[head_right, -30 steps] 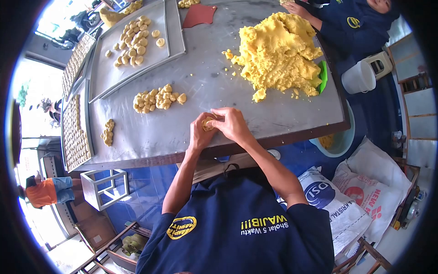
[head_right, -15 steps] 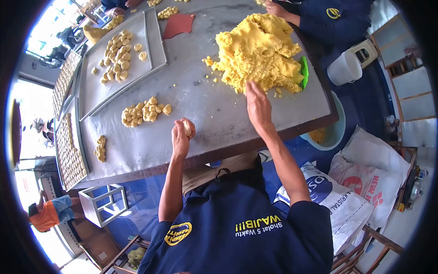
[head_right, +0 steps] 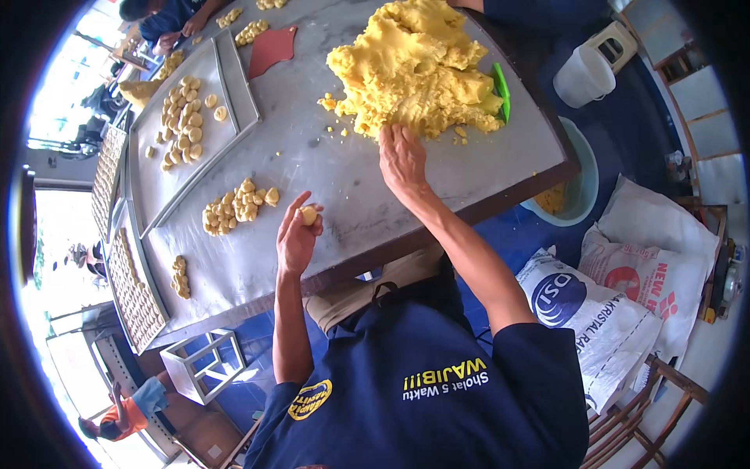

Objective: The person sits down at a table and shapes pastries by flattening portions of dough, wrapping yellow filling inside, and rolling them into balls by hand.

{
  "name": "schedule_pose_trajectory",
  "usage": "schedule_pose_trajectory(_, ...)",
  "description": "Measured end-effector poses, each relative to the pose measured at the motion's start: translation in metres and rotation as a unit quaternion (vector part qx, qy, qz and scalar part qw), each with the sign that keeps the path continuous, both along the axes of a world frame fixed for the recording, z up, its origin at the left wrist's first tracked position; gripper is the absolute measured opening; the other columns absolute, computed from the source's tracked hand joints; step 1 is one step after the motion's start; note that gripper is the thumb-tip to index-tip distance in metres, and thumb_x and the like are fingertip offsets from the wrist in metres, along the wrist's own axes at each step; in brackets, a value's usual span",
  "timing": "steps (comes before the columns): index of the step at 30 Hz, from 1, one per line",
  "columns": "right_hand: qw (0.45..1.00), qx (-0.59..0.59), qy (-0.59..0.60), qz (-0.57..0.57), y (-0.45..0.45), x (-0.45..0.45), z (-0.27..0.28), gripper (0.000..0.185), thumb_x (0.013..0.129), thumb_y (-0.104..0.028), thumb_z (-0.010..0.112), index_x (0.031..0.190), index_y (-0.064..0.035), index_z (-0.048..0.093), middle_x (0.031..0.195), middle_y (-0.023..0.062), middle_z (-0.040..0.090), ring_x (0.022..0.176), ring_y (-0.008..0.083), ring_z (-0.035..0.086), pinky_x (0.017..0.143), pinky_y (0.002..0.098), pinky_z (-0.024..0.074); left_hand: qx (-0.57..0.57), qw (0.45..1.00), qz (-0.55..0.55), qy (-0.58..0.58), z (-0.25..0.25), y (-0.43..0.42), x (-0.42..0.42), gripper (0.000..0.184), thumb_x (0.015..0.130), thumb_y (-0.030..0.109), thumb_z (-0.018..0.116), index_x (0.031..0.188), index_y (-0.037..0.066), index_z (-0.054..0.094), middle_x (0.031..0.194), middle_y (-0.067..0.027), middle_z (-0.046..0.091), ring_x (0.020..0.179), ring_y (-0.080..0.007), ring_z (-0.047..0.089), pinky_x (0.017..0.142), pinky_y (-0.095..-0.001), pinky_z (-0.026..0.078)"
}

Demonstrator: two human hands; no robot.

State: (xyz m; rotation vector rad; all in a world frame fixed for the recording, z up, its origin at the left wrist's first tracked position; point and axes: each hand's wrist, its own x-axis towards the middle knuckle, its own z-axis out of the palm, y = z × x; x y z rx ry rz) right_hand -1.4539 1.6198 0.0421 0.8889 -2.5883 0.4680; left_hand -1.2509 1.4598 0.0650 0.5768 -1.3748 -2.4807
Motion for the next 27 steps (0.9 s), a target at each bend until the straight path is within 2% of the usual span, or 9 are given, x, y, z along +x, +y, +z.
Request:
schedule_pose_trajectory(1,1.000,-0.012,0.011,0.007,0.000,0.000,-0.006,0.036,0.082,-0.004,0.063,0.118,0.0035,0.061,0.096,0.0126,0.066,0.092,0.0277,0.061,0.090,0.0413,0.0495,-0.017,1.000,-0.004,0.001,-0.012,-0.006,0.004,0.032,0.109,0.029,0.043,0.121,0.002,0.056,0.099,-0.0070,0.057,0.078,-0.0105,0.049,0.066,-0.0242,0.039)
schedule_pose_trajectory(4,0.993,-0.042,-0.097,0.053,0.014,0.017,-0.005,0.043,0.084,-0.005,0.062,0.124,0.0069,0.057,0.112,0.0189,0.063,0.108,0.0309,0.060,0.101,0.0403,0.0460,-0.152,0.987,-0.027,-0.037,-0.029,-0.015,0.013,0.026,0.110,0.027,0.041,0.107,0.006,0.055,0.096,-0.0024,0.056,0.077,-0.0077,0.048,0.064,-0.0240,0.039)
schedule_pose_trajectory(7,0.996,-0.019,-0.045,0.077,0.028,0.044,0.000,0.050,0.086,-0.004,0.059,0.133,0.0111,0.050,0.135,0.0268,0.052,0.129,0.0370,0.049,0.112,0.0396,0.0394,-0.578,0.815,0.045,-0.011,-0.022,-0.001,0.010,0.016,0.100,0.017,0.057,0.102,0.002,0.058,0.094,-0.0103,0.057,0.086,-0.0254,0.055,0.084,-0.0357,0.045)
schedule_pose_trajectory(10,0.986,0.101,-0.090,0.096,0.040,0.050,0.007,0.054,0.090,-0.005,0.055,0.139,0.0142,0.042,0.150,0.0310,0.035,0.141,0.0420,0.035,0.118,0.0400,0.0319,-0.682,0.726,0.032,-0.085,-0.006,0.004,0.011,0.013,0.093,0.012,0.064,0.103,0.003,0.064,0.099,-0.0139,0.060,0.097,-0.0329,0.056,0.094,-0.0419,0.043)
schedule_pose_trajectory(14,0.980,0.019,-0.161,0.117,0.047,0.030,0.014,0.043,0.086,0.007,0.058,0.130,0.0080,0.055,0.144,0.0275,0.048,0.129,0.0404,0.053,0.106,0.0404,0.0489,-0.646,0.746,0.088,-0.137,-0.005,-0.006,0.024,0.020,0.092,0.009,0.065,0.111,0.007,0.068,0.111,-0.0109,0.067,0.115,-0.0299,0.058,0.101,-0.0435,0.040)
schedule_pose_trajectory(17,0.962,-0.063,-0.233,0.125,0.045,0.008,0.025,0.027,0.082,0.004,0.070,0.109,0.0025,0.068,0.126,0.0166,0.062,0.096,0.0392,0.067,0.082,0.0435,0.0561,-0.687,0.709,0.077,-0.136,-0.001,-0.009,0.033,0.021,0.097,0.012,0.057,0.114,0.005,0.067,0.110,-0.0116,0.067,0.110,-0.0299,0.061,0.100,-0.0427,0.041)
schedule_pose_trajectory(22,0.970,-0.017,-0.218,0.103,0.038,0.006,0.035,0.018,0.078,0.000,0.076,0.094,-0.0006,0.069,0.105,0.0138,0.059,0.089,0.0356,0.064,0.078,0.0438,0.0528,-0.615,0.750,0.015,-0.243,0.017,-0.045,-0.007,0.019,0.101,0.019,0.050,0.101,0.004,0.062,0.100,-0.0095,0.065,0.094,-0.0304,0.060,0.092,-0.0439,0.038)
schedule_pose_trajectory(25,0.975,-0.016,-0.195,0.108,0.037,0.008,0.032,0.017,0.079,0.002,0.074,0.094,-0.0001,0.068,0.104,0.0144,0.057,0.092,0.0346,0.061,0.080,0.0430,0.0514,-0.755,0.608,0.084,-0.231,-0.001,-0.041,-0.039,0.020,0.100,0.025,0.052,0.095,0.007,0.058,0.098,-0.0090,0.062,0.097,-0.0298,0.056,0.090,-0.0454,0.035)
schedule_pose_trajectory(27,0.976,-0.016,-0.191,0.108,0.038,0.014,0.037,0.019,0.080,0.002,0.072,0.098,-0.0001,0.068,0.103,0.0147,0.057,0.094,0.0341,0.060,0.081,0.0422,0.0509,-0.736,0.634,0.120,-0.205,-0.021,-0.044,-0.043,0.021,0.099,0.027,0.053,0.098,0.007,0.059,0.097,-0.0093,0.061,0.099,-0.0294,0.052,0.090,-0.0454,0.033)
